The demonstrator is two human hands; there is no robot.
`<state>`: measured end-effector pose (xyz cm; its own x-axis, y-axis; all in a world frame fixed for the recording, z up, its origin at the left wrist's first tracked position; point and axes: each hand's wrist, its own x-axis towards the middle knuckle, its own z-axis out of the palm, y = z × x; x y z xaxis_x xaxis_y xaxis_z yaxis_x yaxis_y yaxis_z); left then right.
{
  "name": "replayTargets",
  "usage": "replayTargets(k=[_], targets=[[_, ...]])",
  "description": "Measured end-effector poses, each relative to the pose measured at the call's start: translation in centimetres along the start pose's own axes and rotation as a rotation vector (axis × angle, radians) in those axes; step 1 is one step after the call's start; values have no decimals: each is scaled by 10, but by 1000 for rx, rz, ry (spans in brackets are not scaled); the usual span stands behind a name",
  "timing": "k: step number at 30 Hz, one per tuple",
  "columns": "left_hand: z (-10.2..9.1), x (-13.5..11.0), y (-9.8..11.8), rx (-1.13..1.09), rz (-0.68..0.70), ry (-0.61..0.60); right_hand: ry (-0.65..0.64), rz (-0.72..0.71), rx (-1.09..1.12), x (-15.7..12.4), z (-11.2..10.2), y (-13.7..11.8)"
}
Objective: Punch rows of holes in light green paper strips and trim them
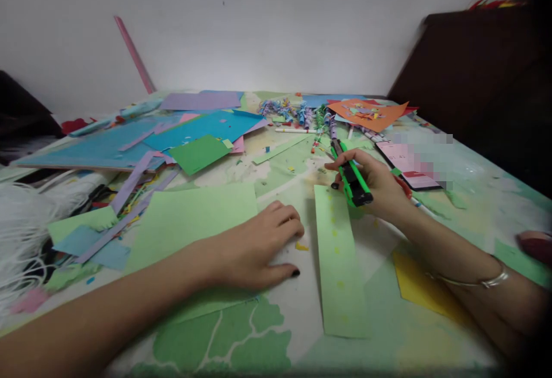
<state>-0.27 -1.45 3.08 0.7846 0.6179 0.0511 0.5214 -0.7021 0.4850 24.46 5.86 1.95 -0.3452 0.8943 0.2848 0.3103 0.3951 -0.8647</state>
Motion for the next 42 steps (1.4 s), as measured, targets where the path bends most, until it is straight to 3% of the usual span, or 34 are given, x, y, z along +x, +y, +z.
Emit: replayTargets(k=[2,4,6,8,11,13,15,20,24,26,30,32,35,42], targets=[[-5,-5,10,-164,46,-147,-31,-2,-51,-2,4,4],[-13,-11,17,-410,162,-399,-70,4,-73,-4,10,6],[-18,-15,21,-594,194,-494,-113,7,-19,-7,17,4],[-17,-15,24,-643,162,-342,-150,0,71,-10,26,1],[-2,-11,28,-385,232,28,-158,-39,173,-13,34,-5],[14,-9,29,-92,380,-35,-86,-77,214,-14,33,-9],[32,-8,30,100,375,-91,37,-116,241,-13,26,-12],[52,-9,29,210,283,-35,268,-83,210,-8,5,-21],[54,-7,30,332,313,9,286,-19,132,-7,2,-29],[61,-6,31,430,332,122,294,-5,100,-9,3,-31],[81,-3,33,566,332,504,369,56,-45,-11,7,-32],[87,-3,34,571,301,592,352,92,-104,-11,10,-31],[88,-3,33,555,265,619,255,143,-132,-10,13,-27],[80,-5,31,546,119,524,-67,303,-87,-5,13,-19]])
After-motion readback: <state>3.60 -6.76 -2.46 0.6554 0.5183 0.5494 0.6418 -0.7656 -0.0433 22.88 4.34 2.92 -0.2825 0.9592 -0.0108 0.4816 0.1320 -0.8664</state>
